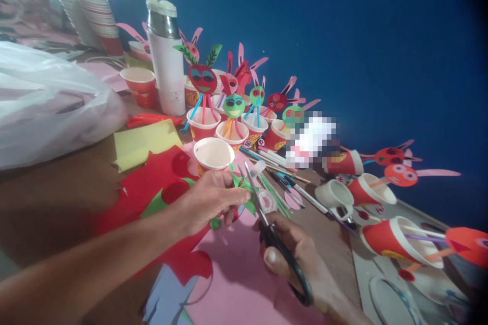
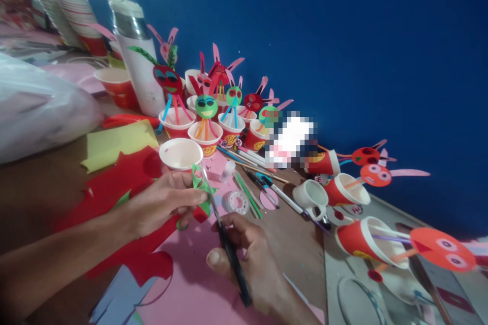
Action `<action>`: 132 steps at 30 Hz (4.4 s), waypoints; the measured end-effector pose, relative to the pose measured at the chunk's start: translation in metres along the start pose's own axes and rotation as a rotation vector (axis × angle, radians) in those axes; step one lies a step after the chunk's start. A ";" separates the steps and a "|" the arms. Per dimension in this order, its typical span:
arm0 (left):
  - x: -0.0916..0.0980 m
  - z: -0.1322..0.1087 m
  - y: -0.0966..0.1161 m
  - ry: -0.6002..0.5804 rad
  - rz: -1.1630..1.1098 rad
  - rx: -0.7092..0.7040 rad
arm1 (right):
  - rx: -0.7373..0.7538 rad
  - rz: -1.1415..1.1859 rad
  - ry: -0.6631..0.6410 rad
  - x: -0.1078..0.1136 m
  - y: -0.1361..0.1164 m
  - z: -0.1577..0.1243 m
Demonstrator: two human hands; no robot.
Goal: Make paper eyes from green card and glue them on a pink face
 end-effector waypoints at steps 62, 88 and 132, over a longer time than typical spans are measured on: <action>0.004 0.001 -0.002 -0.002 0.044 0.030 | 0.051 0.024 0.010 -0.003 0.003 0.004; 0.004 0.001 0.008 -0.030 0.069 0.068 | 0.057 0.016 -0.015 -0.005 0.002 0.003; 0.009 0.005 0.001 -0.016 0.121 0.009 | 0.070 0.047 -0.012 -0.005 0.004 0.006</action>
Point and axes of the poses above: each hand's wrist, its own z-axis towards the middle knuckle, its own x-axis out of the back of the hand, y = z × x, the point moved 3 cm from there along z, towards the middle knuckle, and after that the axes turned 15 degrees about -y, right-handed, at the moved point
